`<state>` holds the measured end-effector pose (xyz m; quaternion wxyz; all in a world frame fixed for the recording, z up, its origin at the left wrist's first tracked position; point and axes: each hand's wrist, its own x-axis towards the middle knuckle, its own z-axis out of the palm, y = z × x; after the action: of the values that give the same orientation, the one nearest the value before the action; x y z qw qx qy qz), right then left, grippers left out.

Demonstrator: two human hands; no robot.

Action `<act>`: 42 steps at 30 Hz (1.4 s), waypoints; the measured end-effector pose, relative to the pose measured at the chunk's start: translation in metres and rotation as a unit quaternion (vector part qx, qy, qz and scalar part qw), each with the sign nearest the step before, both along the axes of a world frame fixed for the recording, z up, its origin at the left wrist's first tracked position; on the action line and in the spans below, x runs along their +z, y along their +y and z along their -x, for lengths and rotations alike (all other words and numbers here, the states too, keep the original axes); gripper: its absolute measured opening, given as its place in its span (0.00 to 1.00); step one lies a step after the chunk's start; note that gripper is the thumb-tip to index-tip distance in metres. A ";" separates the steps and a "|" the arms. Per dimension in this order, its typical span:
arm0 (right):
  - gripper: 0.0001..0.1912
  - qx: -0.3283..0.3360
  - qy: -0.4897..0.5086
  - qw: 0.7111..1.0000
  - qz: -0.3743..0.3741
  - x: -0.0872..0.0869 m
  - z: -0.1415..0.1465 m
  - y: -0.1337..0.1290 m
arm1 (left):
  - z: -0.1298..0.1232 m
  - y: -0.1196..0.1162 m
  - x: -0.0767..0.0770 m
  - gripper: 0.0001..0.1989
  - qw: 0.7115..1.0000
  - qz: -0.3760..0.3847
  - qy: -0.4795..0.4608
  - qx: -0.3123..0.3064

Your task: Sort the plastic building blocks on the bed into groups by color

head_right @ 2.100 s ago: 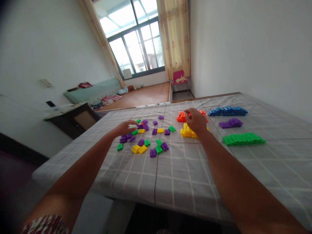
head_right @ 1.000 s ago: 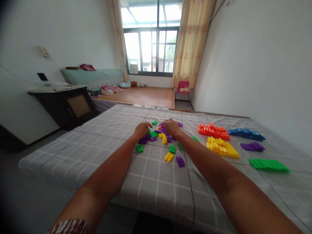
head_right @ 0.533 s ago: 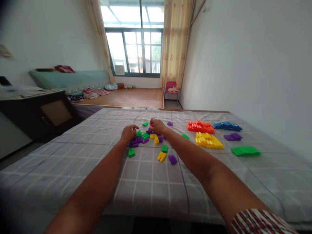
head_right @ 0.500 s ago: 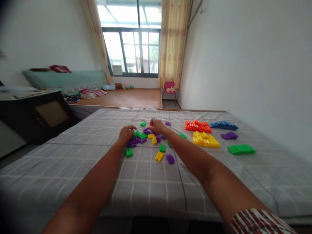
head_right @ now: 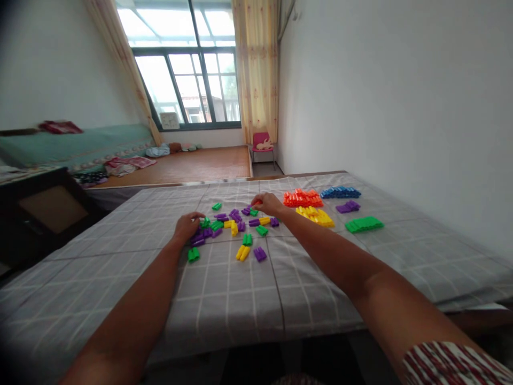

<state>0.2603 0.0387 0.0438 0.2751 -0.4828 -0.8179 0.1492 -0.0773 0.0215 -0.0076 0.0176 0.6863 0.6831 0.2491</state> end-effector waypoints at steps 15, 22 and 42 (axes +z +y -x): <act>0.08 -0.335 -0.029 0.941 -0.028 -0.013 -0.225 0.029 | 0.001 0.005 0.000 0.17 1.000 0.010 0.004 0.004; 0.12 -0.344 -0.111 0.932 0.007 -0.032 -0.205 0.023 | 0.005 0.007 -0.005 0.18 0.999 0.003 -0.033 -0.012; 0.13 0.084 -0.127 0.985 -0.083 -0.021 0.082 0.003 | -0.011 0.007 -0.013 0.16 0.970 -0.029 -0.191 -0.147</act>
<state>0.1785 0.0414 0.0229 0.1950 -0.4030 -0.8933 0.0408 -0.0659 0.0282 -0.0206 0.1643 0.7187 0.5516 0.3903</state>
